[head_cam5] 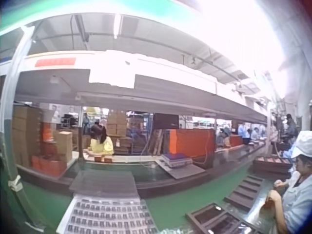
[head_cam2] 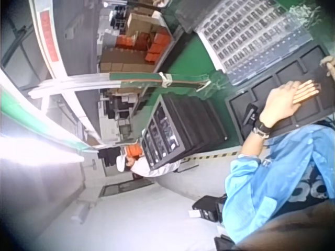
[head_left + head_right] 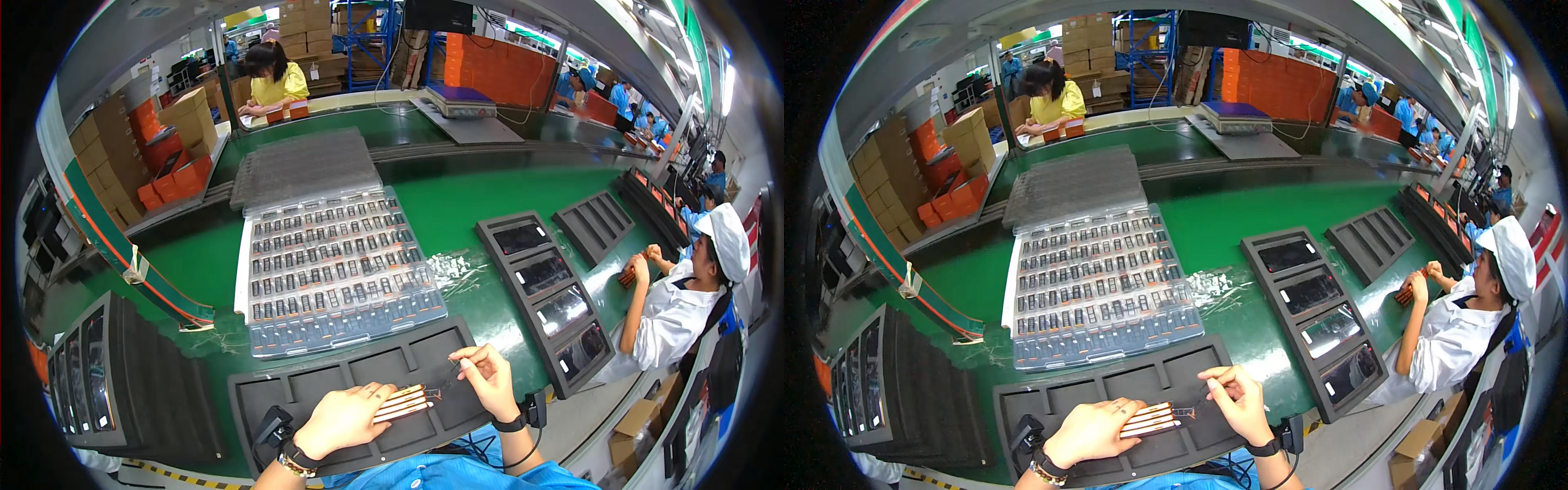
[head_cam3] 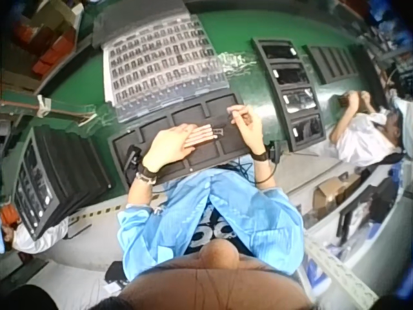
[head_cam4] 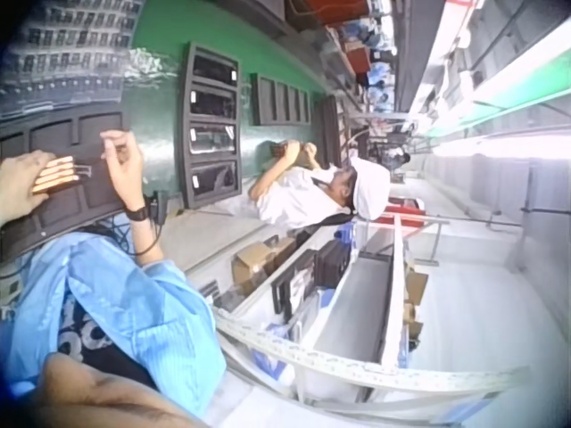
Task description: The recorder is picking up mobile phone screens/frames and inserting small internal components from a tray into the frame, then placing the assembled frame into a black plastic holder.
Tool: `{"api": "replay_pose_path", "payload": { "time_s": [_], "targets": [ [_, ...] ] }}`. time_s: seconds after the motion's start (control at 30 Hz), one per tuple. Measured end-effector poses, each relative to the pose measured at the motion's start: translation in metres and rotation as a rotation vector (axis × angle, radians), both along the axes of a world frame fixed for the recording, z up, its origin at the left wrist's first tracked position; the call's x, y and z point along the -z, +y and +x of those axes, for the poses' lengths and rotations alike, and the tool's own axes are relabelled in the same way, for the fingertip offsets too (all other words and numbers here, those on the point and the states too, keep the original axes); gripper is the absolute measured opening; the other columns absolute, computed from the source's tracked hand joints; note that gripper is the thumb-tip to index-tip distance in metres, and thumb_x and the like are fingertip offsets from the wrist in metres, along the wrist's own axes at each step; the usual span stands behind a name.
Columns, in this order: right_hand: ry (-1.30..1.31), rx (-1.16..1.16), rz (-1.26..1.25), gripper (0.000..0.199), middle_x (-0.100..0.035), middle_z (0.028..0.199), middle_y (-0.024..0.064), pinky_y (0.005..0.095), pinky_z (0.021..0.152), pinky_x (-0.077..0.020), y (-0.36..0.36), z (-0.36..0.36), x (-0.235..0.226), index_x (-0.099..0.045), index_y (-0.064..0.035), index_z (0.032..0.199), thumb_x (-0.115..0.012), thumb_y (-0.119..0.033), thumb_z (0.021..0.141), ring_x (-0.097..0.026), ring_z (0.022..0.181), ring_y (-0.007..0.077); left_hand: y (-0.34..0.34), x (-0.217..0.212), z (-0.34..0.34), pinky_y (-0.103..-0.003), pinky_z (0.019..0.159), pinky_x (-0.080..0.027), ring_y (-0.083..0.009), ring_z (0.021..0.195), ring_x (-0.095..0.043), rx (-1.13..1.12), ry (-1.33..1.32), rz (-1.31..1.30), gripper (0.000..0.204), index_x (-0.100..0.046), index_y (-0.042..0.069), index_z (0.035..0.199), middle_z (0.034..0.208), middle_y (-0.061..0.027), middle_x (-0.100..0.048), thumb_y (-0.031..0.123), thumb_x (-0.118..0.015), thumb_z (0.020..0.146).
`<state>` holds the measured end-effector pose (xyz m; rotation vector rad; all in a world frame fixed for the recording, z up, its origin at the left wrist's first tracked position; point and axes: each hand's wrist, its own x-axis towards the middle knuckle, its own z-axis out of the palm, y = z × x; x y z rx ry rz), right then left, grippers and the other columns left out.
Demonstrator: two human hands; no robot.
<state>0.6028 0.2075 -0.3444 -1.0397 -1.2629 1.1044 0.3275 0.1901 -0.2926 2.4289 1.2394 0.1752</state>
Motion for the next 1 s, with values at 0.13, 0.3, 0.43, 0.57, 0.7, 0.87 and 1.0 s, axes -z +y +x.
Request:
{"api": "replay_pose_path", "payload": {
  "time_s": [0.13, 0.3, 0.43, 0.57, 0.7, 0.87, 1.0],
  "targets": [
    [0.213, -0.100, -0.039, 0.011, -0.069, 0.098, 0.0198, 0.0252, 0.065, -0.0557, -0.003, 0.002, 0.007, -0.054, -0.0008, 0.094, -0.065, 0.001, 0.094, -0.063, 0.075, 0.0134, -0.002, 0.002, -0.001, -0.036, 0.074, -0.058, -0.0247, 0.093, -0.071, 0.000, -0.003, 0.004, 0.054, -0.057, 0.015, 0.128, 0.109, -0.0038, -0.069, 0.032, -0.076, 0.080],
    [0.268, -0.124, -0.086, 0.021, -0.068, 0.092, 0.0171, 0.0260, 0.066, -0.0574, -0.016, -0.011, 0.011, -0.052, -0.0013, 0.097, -0.070, 0.005, 0.089, -0.068, 0.079, 0.0159, 0.001, 0.003, -0.001, -0.035, 0.071, -0.059, -0.0254, 0.090, -0.071, 0.035, -0.032, 0.014, 0.054, -0.056, 0.011, 0.128, 0.106, -0.0060, -0.067, 0.029, -0.075, 0.081],
    [-0.026, -0.060, 0.075, 0.015, -0.072, 0.097, 0.0153, 0.0286, 0.068, -0.0594, -0.024, -0.034, -0.002, -0.061, 0.0017, 0.098, -0.071, 0.006, 0.088, -0.072, 0.080, 0.0169, 0.001, 0.005, -0.003, -0.037, 0.071, -0.059, -0.0252, 0.092, -0.071, 0.006, -0.042, 0.000, 0.051, -0.057, 0.013, 0.126, 0.107, -0.0042, -0.069, 0.032, -0.075, 0.082],
    [-0.473, -0.140, 0.516, 0.021, -0.073, 0.099, 0.0121, 0.0328, 0.072, -0.0589, -0.007, -0.039, -0.011, -0.069, 0.0005, 0.100, -0.073, 0.006, 0.081, -0.073, 0.082, 0.0242, 0.001, 0.004, -0.004, -0.037, 0.071, -0.059, -0.0252, 0.092, -0.071, 0.004, -0.048, 0.004, 0.051, -0.057, 0.013, 0.126, 0.106, -0.0040, -0.069, 0.031, -0.074, 0.082],
    [-0.608, -0.238, 0.614, 0.023, -0.073, 0.099, 0.0076, 0.0329, 0.074, -0.0586, -0.003, -0.042, -0.021, -0.070, -0.0031, 0.097, -0.073, 0.005, 0.076, -0.071, 0.087, 0.0249, 0.000, 0.005, -0.003, -0.037, 0.072, -0.059, -0.0244, 0.092, -0.071, 0.021, -0.043, 0.006, 0.050, -0.057, 0.012, 0.127, 0.106, -0.0043, -0.069, 0.029, -0.073, 0.082],
    [-0.757, -0.299, 0.680, 0.021, -0.073, 0.101, 0.0059, 0.0312, 0.073, -0.0585, -0.002, -0.041, -0.026, -0.071, -0.0054, 0.096, -0.074, 0.001, 0.077, -0.071, 0.087, 0.0227, -0.001, 0.008, -0.004, -0.037, 0.073, -0.059, -0.0242, 0.093, -0.071, 0.027, -0.058, 0.039, 0.050, -0.056, 0.010, 0.126, 0.107, -0.0053, -0.068, 0.028, -0.073, 0.082],
    [-0.828, -0.268, 0.779, 0.023, -0.071, 0.110, 0.0061, 0.0304, 0.072, -0.0583, -0.005, -0.038, -0.034, -0.072, -0.0085, 0.096, -0.081, -0.015, 0.076, -0.070, 0.090, 0.0216, -0.001, 0.009, -0.005, -0.037, 0.072, -0.059, -0.0248, 0.093, -0.071, 0.036, -0.054, 0.034, 0.050, -0.056, 0.009, 0.125, 0.107, -0.0063, -0.068, 0.028, -0.073, 0.082]
  ]
}}
